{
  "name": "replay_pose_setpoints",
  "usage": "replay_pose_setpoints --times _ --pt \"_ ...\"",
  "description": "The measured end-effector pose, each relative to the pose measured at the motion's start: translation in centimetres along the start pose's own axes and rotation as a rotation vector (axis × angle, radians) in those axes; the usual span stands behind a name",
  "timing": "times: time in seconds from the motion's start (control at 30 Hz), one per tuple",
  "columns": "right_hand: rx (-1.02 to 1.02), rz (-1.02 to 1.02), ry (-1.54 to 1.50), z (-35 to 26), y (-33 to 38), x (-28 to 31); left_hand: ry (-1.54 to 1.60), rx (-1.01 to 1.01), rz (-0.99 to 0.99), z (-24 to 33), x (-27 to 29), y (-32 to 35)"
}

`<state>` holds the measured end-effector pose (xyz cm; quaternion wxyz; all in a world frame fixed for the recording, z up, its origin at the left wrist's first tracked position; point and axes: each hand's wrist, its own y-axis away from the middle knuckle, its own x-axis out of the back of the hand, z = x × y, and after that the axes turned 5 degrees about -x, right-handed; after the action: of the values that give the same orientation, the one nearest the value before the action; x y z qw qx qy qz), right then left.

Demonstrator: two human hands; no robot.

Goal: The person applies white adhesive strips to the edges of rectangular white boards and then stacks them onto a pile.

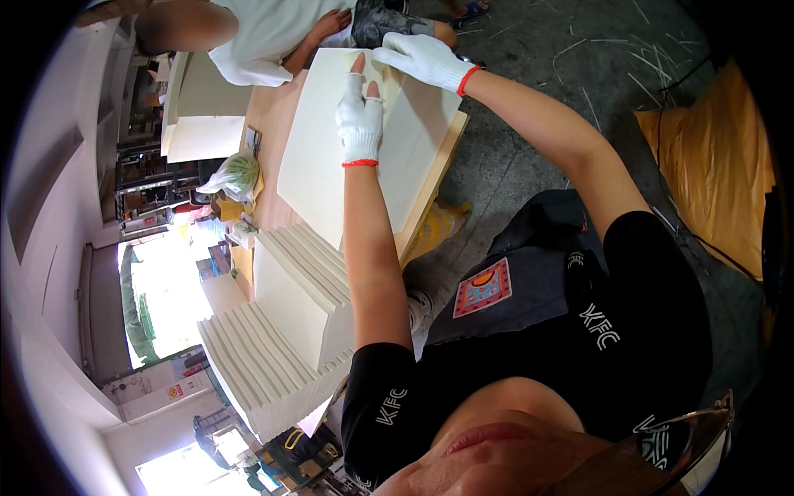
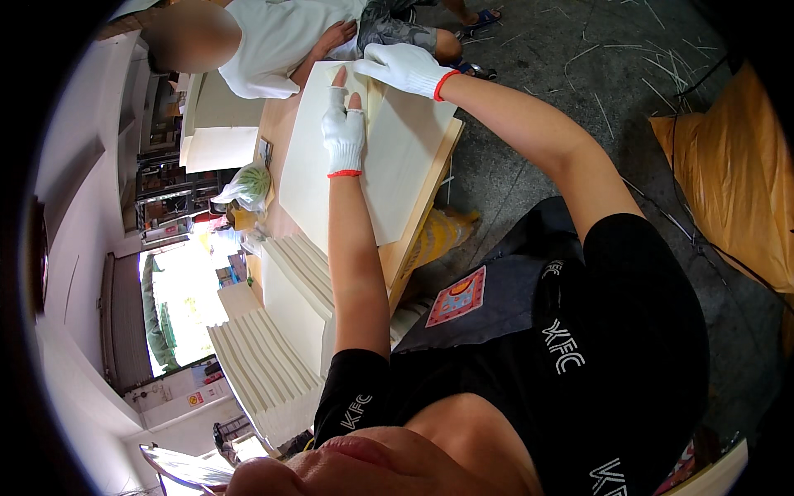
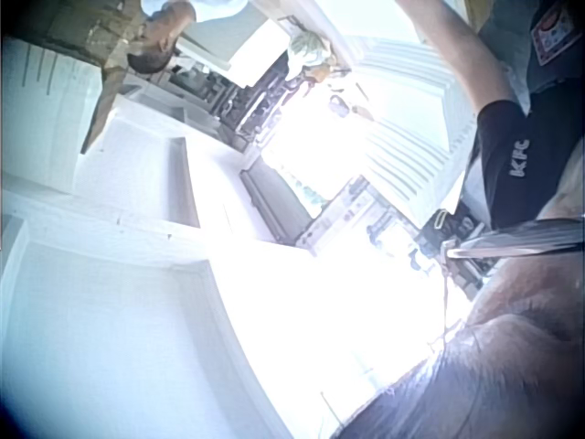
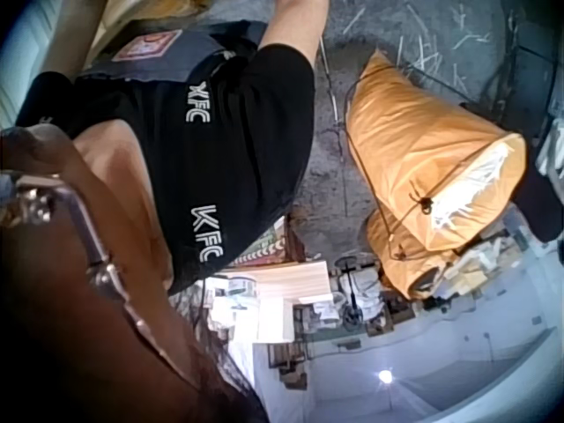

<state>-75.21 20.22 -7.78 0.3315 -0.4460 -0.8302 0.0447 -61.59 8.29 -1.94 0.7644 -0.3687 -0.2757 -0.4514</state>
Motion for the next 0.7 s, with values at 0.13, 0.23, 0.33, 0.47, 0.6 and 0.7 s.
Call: replay_pose_setpoints --times 0.13,0.23,0.33,0.47,0.6,0.7 --pt "0.058 0.122 -0.074 0.6 -0.4 -0.6 -0.062 -0.166 0.014 -1.3 -0.3 -0.6" --pt "0.057 0.111 -0.03 0.9 -0.3 -0.8 -0.141 -0.168 -0.01 -1.5 -0.5 -0.6" --pt "0.074 0.12 -0.031 1.2 -0.2 -0.9 -0.096 -0.045 -0.047 -0.4 -0.6 -0.5" --pt "0.069 0.115 -0.032 1.0 -0.2 -0.8 -0.123 -0.07 -0.04 -1.1 -0.5 -0.6" --pt "0.067 0.104 -0.123 0.7 -0.2 -0.6 -0.068 -0.224 0.06 -1.1 -0.6 -0.6" --pt "0.021 0.085 -0.104 0.6 -0.2 -0.4 0.015 -0.123 0.06 -0.4 -0.6 -0.2"
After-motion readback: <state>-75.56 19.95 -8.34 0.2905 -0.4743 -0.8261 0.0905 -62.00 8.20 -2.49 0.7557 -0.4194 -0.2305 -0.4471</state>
